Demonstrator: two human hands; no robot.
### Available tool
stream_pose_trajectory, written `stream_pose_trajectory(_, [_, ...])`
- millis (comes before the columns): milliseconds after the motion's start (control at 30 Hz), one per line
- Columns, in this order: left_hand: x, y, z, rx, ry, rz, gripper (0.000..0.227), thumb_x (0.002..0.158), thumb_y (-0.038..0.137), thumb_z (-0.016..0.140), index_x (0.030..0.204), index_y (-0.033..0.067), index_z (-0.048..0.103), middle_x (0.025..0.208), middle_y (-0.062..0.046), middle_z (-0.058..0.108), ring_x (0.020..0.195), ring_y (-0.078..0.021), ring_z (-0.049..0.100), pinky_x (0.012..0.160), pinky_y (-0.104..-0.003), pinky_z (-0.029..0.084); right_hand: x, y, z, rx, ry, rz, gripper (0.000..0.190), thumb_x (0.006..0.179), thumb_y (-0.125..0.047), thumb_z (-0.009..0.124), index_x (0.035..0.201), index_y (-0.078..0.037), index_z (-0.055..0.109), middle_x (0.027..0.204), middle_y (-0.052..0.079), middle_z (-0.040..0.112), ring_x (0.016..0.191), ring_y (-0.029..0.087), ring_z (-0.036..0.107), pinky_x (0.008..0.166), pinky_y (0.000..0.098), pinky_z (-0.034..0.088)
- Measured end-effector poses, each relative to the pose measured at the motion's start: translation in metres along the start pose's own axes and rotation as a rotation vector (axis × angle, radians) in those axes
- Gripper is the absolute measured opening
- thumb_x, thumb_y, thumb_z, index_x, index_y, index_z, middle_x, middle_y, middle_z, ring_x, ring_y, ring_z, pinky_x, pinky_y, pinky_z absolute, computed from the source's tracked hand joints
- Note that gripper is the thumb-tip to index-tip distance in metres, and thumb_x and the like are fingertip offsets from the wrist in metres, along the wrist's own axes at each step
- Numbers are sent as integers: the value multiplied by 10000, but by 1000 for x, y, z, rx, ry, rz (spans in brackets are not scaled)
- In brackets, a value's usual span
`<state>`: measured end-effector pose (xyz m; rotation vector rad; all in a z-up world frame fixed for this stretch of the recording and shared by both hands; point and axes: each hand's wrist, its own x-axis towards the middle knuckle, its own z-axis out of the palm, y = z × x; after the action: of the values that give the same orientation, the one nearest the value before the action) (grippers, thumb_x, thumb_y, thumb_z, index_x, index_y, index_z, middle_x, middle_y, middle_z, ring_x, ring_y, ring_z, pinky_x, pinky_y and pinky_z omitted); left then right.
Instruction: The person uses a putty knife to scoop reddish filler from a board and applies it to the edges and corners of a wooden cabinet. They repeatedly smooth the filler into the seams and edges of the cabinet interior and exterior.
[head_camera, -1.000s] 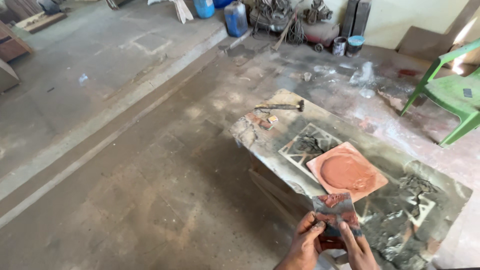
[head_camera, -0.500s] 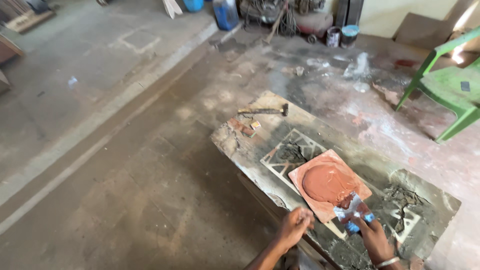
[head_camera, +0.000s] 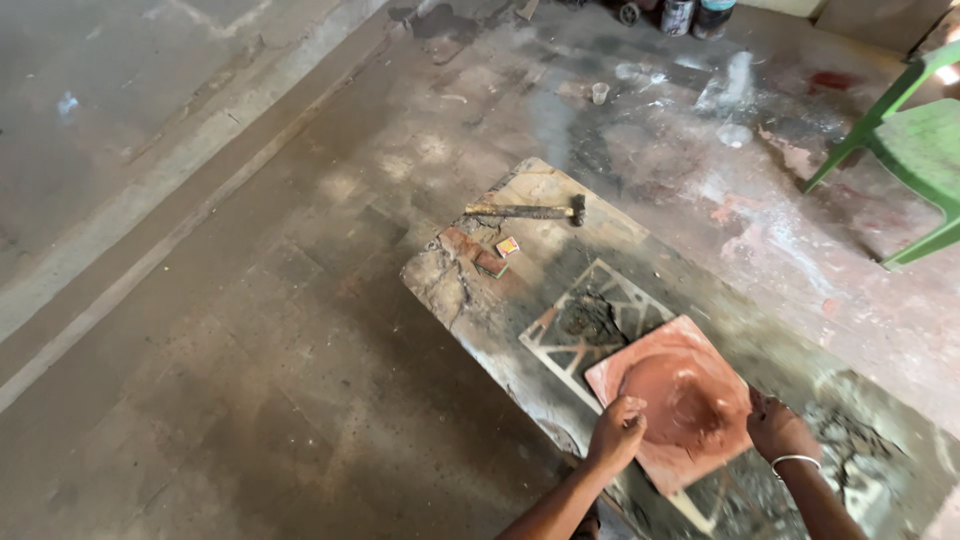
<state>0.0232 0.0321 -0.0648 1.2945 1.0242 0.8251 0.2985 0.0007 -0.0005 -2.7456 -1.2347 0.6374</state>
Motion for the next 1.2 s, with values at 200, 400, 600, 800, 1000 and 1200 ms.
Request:
stream_pose_trajectory(200, [22,-15,-7,82,-6,-115,253,970,138,629,1186,6,627,1079,-115,694,937,-207,683,838,-319,539,12,-24,21,-138,-21,-136,366,973,-347,483,1098,-182,784,1167,163,767,1084,381,724,999,492,575])
stream_pose_trajectory(400, [26,-26,-21,272,12,3,228,1032,200,635,1111,-14,643,1046,-211,696,1003,-358,684,864,-422,534,-8,-6,35,-181,-9,-173,370,941,-420,525,975,-125,746,1038,156,777,977,380,741,911,492,598])
stream_pose_trajectory(600, [32,-30,-23,356,41,-100,265,946,203,633,1073,-26,597,1022,-267,638,1009,-444,625,873,-503,510,-49,6,60,-38,-209,-39,459,983,-447,500,913,-71,753,927,217,765,893,404,737,856,499,599])
stream_pose_trajectory(800, [62,-25,-10,382,36,-4,225,976,202,590,1121,31,610,1089,-224,661,1089,-414,625,930,-488,498,-19,-45,73,126,0,-123,338,926,-368,542,980,-95,734,981,169,754,938,380,711,879,494,576])
stream_pose_trajectory(1000, [15,-29,4,340,77,0,265,903,120,634,1151,28,606,1123,-217,656,1084,-416,618,916,-484,502,-50,-7,60,67,248,-385,278,870,-288,585,1047,-119,715,1036,122,742,983,356,685,901,488,553])
stream_pose_trajectory(1200, [14,-24,-8,381,113,13,307,887,106,664,1175,24,600,1110,-225,650,1089,-412,615,933,-471,497,-21,2,50,7,366,-556,325,818,-215,611,1120,-134,701,1098,86,729,1028,337,654,936,487,522])
